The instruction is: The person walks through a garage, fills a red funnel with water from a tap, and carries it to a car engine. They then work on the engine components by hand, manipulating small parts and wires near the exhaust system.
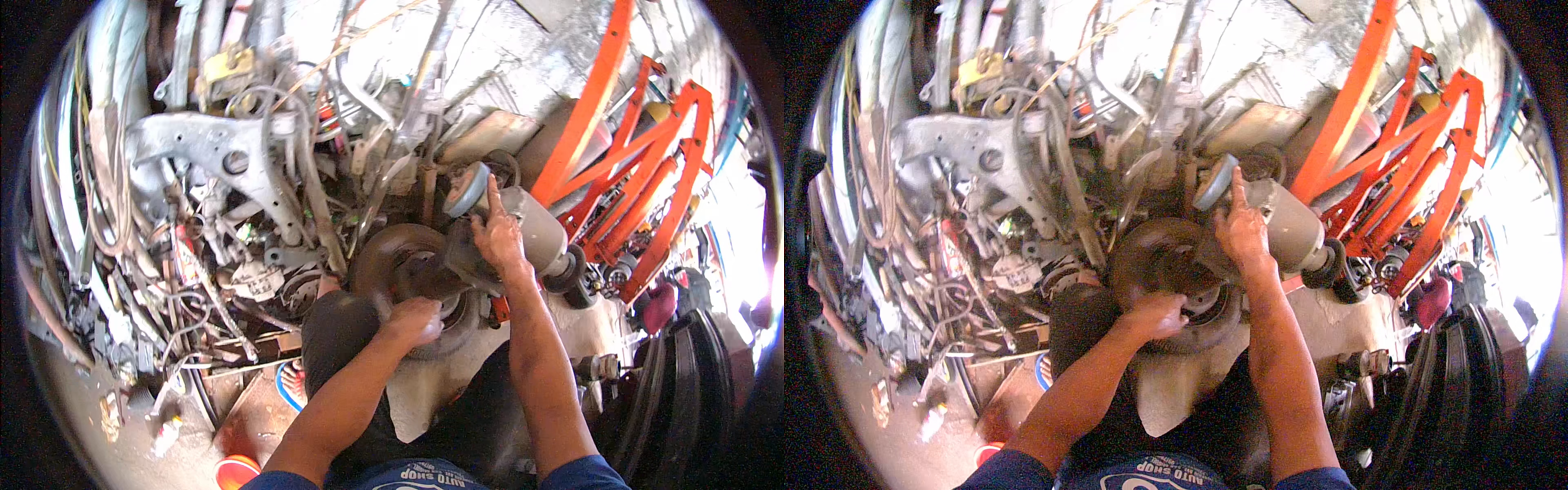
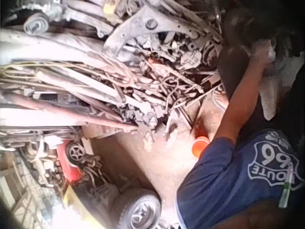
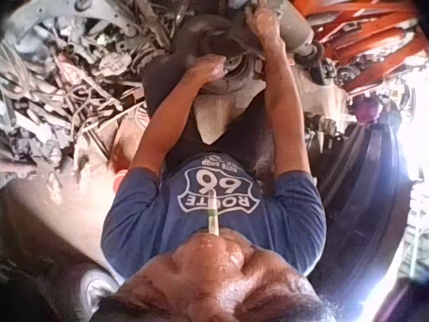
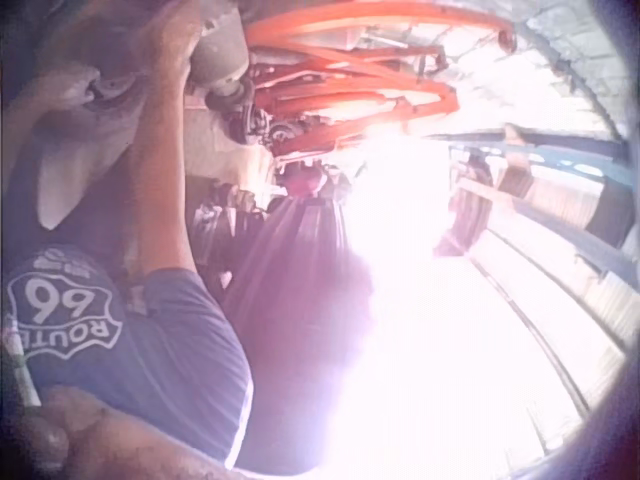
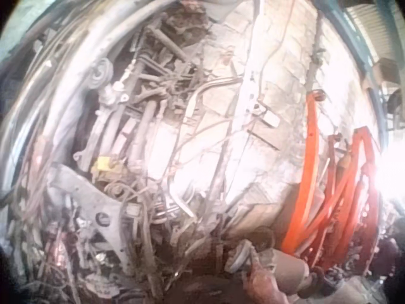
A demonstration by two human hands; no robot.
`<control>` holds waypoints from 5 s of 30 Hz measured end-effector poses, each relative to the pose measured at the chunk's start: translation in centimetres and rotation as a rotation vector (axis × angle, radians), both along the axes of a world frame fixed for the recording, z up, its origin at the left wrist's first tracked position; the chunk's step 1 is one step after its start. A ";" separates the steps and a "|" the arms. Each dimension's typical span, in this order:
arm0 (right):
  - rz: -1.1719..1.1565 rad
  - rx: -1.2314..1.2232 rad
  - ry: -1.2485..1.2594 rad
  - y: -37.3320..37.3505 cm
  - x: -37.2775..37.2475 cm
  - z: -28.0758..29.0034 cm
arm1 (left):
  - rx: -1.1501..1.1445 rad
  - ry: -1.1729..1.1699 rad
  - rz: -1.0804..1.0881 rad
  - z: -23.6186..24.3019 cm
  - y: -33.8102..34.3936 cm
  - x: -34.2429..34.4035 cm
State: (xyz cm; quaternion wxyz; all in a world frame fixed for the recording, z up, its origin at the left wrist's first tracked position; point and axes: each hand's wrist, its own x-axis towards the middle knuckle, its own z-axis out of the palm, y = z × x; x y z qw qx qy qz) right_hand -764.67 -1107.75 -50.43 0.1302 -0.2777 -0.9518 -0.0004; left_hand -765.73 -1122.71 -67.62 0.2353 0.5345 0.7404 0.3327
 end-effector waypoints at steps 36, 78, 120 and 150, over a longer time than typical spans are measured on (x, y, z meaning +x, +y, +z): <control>0.087 -1.060 0.356 -1.3 14.3 -13.1 | -0.255 -0.626 1.565 -14.4 -62.2 14.6; -0.019 -1.282 0.846 -0.7 16.3 -12.9 | -0.354 0.226 0.028 -33.7 0.8 15.0; 0.214 -1.270 0.879 -1.3 3.9 -13.4 | 0.391 -0.758 0.468 6.0 2.2 -6.1; 0.149 -1.745 1.061 2.4 0.2 -16.2 | 0.284 -0.224 0.584 6.1 6.6 -8.1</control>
